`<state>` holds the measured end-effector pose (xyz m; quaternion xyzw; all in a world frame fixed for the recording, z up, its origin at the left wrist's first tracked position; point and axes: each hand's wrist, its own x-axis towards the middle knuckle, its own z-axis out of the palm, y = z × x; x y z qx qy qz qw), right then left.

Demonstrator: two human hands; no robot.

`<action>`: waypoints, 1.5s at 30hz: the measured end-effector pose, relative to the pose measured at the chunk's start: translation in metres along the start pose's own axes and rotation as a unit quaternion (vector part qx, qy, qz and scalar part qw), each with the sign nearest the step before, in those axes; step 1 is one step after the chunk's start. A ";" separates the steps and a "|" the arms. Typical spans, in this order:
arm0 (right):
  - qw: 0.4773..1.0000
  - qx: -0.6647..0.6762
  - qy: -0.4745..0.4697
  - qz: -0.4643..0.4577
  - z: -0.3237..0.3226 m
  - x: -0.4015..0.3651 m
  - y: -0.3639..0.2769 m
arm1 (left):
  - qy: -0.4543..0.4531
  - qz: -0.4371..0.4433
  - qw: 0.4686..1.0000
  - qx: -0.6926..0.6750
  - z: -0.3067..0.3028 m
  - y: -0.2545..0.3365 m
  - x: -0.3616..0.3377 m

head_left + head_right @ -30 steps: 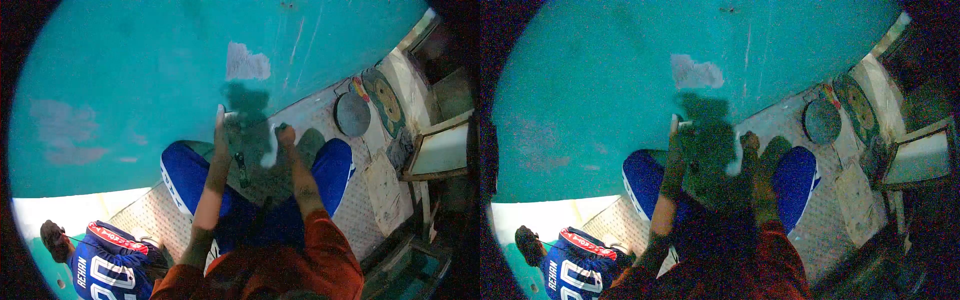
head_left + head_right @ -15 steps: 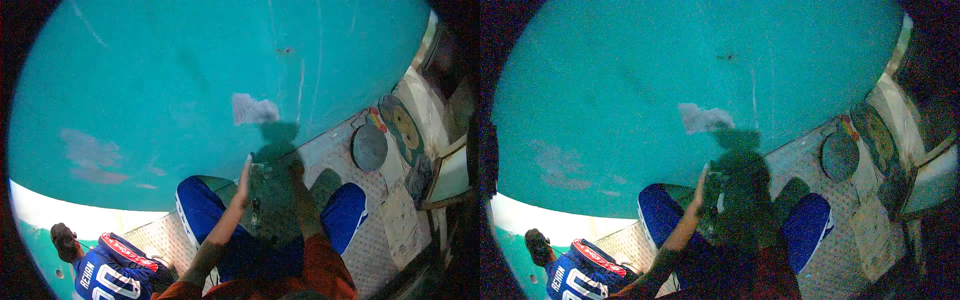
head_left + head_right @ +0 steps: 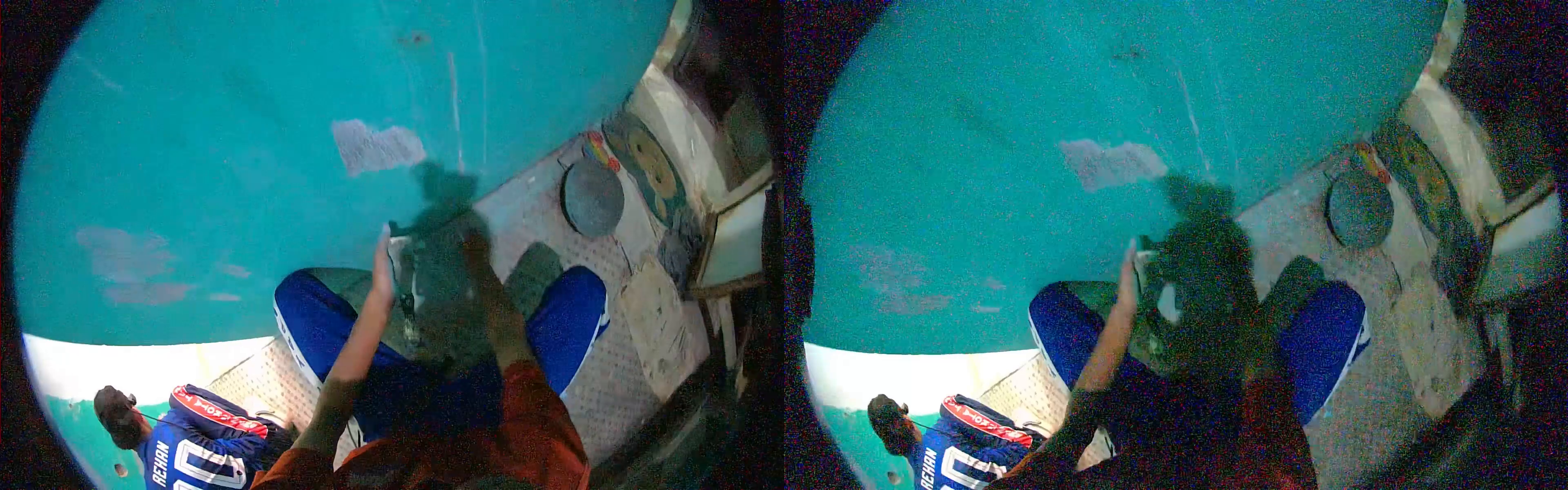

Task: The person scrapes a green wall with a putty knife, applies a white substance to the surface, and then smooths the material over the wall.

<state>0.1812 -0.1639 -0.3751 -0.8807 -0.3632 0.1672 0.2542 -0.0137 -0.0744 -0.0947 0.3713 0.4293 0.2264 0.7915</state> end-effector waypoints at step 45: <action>0.879 0.448 -0.097 -0.130 -0.268 -0.120 -0.247 | 0.005 0.267 0.963 -0.029 0.106 0.142 -0.037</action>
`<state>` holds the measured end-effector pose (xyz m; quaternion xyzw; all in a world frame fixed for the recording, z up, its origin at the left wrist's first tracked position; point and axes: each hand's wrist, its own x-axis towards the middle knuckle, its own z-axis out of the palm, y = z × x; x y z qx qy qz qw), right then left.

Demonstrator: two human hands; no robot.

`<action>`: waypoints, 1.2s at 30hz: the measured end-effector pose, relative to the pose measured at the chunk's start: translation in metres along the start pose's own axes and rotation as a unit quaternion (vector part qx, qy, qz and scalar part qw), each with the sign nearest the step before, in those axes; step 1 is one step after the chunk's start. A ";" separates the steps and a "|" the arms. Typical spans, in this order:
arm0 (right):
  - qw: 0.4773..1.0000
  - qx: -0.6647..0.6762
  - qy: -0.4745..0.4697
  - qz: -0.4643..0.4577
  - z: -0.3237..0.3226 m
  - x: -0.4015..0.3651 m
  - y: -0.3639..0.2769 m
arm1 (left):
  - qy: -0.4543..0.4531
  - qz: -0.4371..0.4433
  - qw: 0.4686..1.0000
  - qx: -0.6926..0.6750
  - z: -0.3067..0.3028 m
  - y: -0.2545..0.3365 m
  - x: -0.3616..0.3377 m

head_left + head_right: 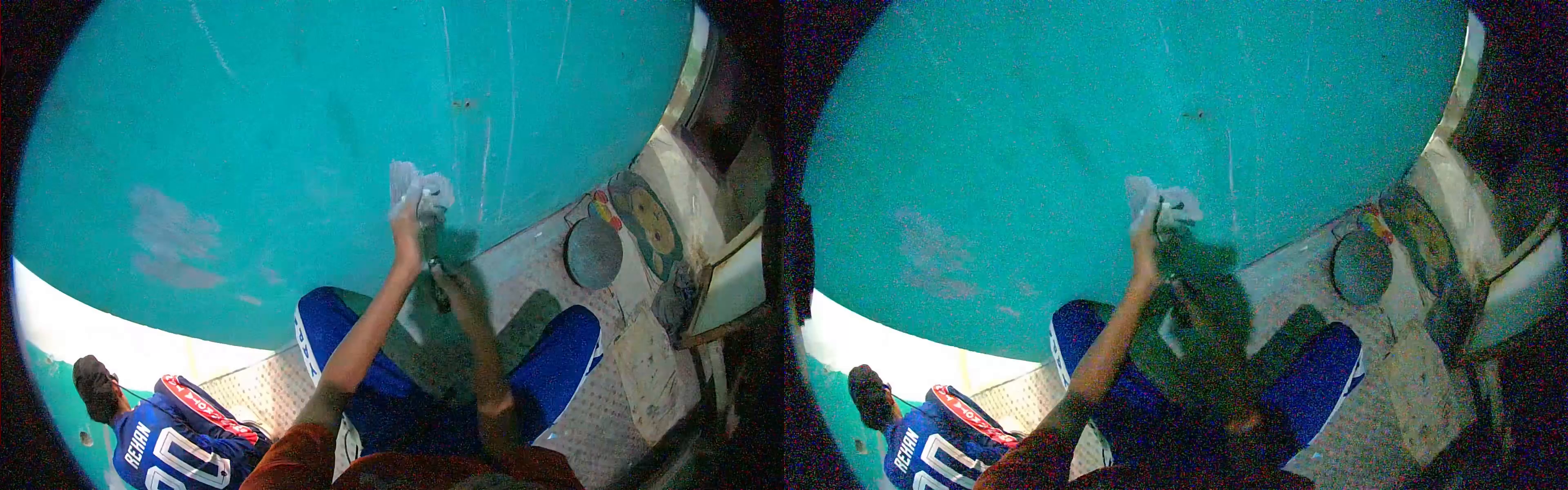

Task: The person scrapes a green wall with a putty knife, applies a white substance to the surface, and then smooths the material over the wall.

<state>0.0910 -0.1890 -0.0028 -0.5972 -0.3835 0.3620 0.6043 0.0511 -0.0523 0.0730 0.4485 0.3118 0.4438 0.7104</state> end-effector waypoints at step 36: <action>0.951 -0.303 0.034 -0.058 -0.110 -0.002 -0.056 | -0.334 0.290 0.707 0.552 -0.071 -0.075 0.035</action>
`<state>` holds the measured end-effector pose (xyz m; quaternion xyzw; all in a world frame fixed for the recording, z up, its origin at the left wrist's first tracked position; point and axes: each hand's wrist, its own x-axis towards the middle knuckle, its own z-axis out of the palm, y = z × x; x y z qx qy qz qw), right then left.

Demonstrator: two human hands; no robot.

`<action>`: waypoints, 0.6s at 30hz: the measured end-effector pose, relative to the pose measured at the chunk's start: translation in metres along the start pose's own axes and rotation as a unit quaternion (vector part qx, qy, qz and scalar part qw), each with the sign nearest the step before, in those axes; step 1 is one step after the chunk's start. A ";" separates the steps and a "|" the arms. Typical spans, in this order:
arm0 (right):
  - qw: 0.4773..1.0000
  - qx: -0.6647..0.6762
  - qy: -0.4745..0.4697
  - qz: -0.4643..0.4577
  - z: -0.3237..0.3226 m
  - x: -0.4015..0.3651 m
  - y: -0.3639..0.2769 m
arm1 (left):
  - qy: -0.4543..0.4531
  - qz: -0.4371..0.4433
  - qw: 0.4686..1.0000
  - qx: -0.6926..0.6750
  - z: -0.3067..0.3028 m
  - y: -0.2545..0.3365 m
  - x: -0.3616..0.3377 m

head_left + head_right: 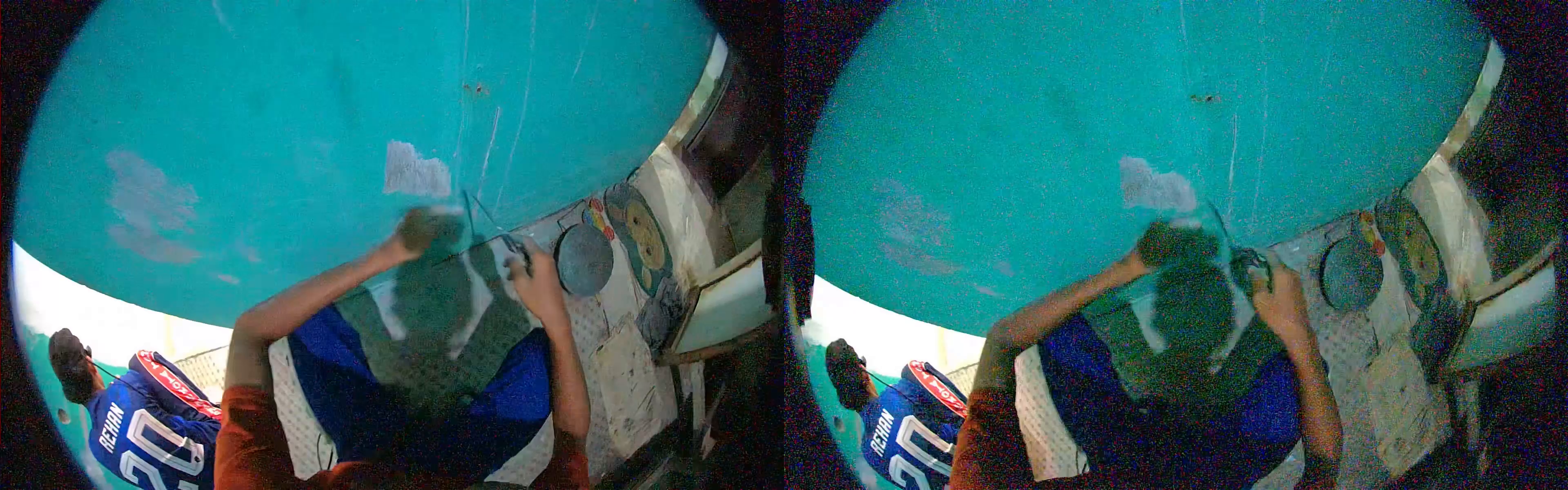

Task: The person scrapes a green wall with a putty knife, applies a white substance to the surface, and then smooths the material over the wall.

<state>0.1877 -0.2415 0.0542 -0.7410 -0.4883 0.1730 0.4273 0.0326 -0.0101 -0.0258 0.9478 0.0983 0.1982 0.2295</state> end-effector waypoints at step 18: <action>0.923 0.381 -0.034 0.052 0.111 0.001 0.069 | -0.310 0.128 0.942 0.014 0.129 -0.106 -0.022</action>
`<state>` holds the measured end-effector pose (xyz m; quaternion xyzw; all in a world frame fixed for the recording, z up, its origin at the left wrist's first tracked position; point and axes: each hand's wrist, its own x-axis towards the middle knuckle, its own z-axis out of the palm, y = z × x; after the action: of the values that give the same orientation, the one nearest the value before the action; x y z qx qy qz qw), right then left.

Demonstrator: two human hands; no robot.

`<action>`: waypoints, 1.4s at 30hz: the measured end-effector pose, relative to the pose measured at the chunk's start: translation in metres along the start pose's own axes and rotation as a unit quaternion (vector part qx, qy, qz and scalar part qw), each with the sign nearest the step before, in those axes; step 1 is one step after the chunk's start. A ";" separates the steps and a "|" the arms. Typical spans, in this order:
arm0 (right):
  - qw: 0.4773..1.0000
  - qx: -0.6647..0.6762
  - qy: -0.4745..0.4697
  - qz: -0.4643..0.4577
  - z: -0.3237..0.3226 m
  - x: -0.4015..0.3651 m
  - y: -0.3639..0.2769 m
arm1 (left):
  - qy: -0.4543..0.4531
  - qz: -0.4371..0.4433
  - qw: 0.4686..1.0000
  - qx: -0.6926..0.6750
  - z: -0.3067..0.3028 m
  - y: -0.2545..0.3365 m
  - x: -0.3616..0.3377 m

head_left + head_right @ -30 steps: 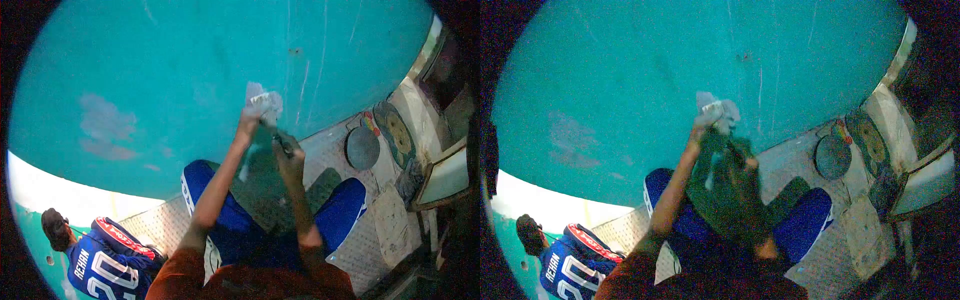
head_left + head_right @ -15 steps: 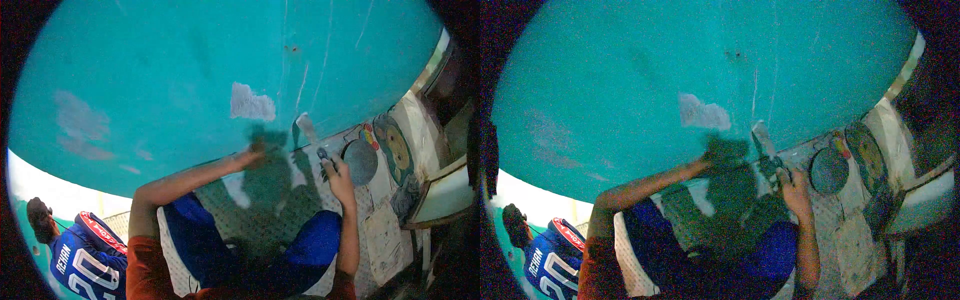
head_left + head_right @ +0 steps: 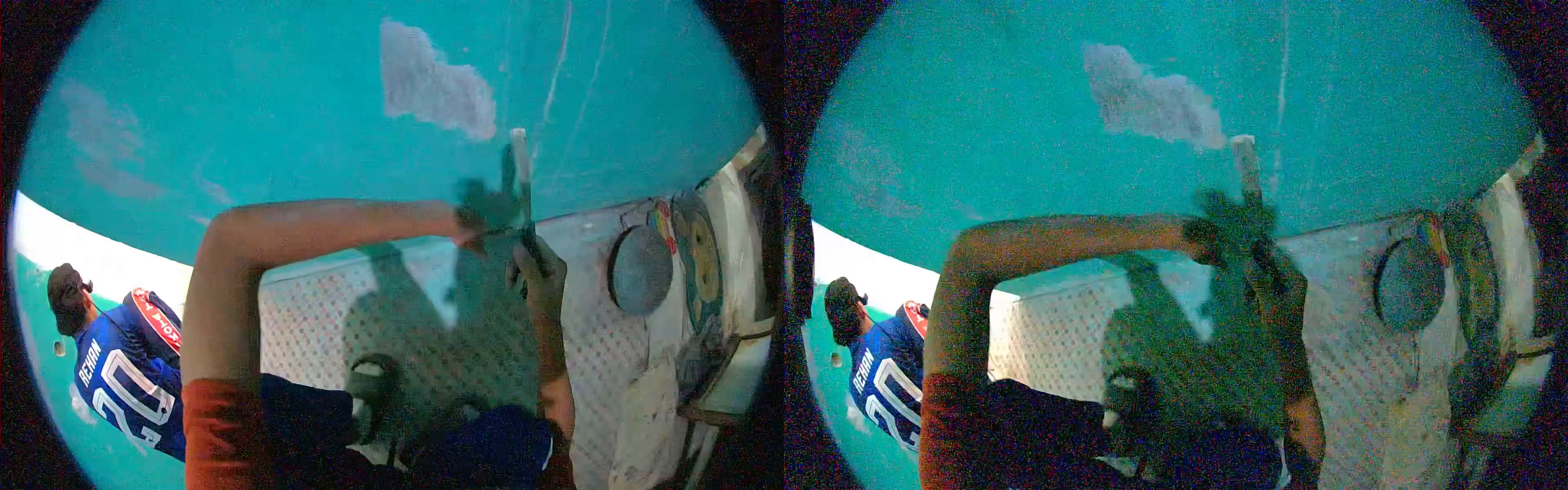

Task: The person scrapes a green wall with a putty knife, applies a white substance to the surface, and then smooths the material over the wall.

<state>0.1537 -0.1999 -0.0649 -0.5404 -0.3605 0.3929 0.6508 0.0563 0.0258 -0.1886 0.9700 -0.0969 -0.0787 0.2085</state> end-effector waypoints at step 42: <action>0.999 0.038 0.004 -0.022 0.166 0.056 -0.009 | 0.594 -0.144 0.634 -0.474 -0.177 0.103 -0.073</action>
<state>0.0309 -0.0811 -0.0279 -0.5089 -0.3540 0.3898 0.6810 0.0040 0.0184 0.0227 0.5772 0.2391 0.4500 0.6381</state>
